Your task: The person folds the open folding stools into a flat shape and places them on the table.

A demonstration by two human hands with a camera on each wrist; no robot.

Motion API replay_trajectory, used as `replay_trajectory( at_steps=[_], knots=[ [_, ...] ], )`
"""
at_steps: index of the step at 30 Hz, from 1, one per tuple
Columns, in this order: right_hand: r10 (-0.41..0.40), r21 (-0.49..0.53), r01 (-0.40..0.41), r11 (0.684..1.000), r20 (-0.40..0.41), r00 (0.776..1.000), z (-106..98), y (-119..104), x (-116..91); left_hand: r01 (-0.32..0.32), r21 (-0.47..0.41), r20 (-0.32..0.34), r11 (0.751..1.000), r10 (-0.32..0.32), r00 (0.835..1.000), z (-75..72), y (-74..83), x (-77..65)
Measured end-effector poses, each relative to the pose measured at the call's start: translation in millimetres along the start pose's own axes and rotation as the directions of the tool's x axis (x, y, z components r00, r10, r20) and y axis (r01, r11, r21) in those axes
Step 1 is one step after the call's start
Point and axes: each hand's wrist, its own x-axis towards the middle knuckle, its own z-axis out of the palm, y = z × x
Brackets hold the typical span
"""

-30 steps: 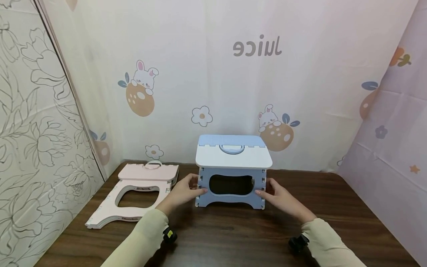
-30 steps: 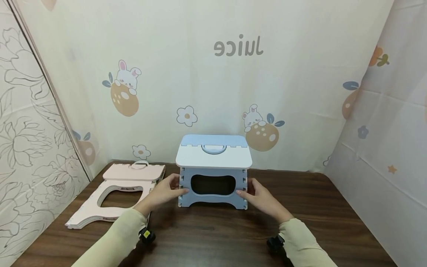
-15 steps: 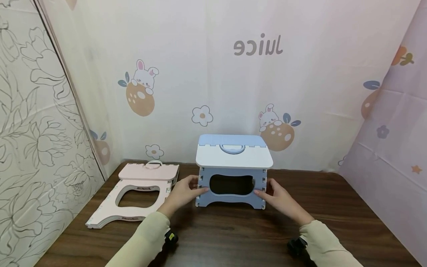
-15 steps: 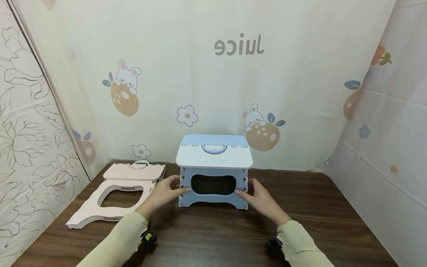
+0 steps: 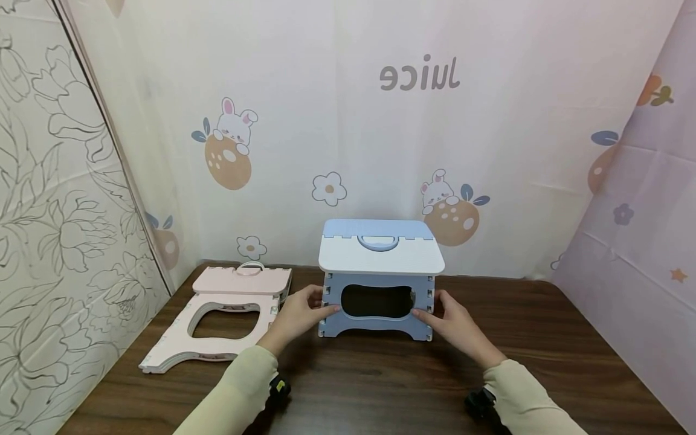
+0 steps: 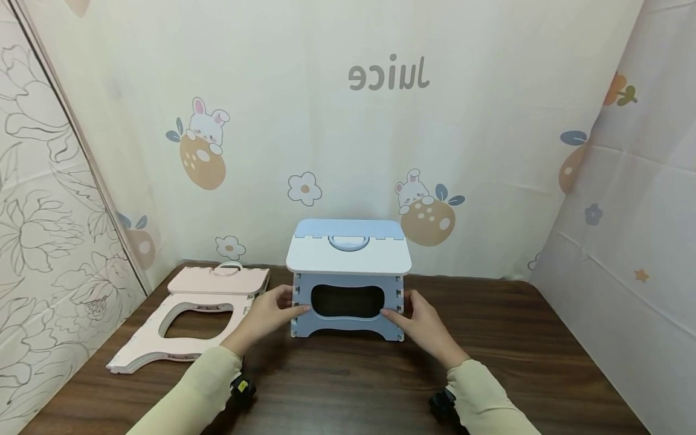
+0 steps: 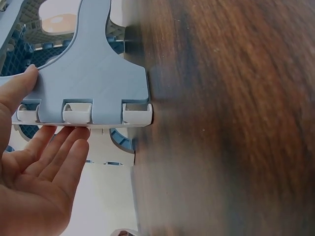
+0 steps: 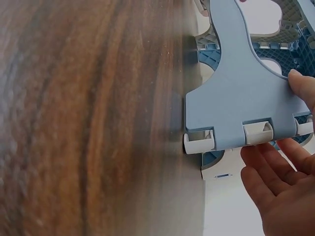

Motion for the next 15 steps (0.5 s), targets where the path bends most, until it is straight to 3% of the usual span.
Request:
replay_trajectory(
  at_steps=[15],
  knots=[
    [0.005,-0.019,-0.005,1.000,-0.025,1.000,-0.1,2.0,0.6,-0.003,0.034,0.006,0.999,0.003,1.000,-0.5,-1.1,1.9]
  ],
)
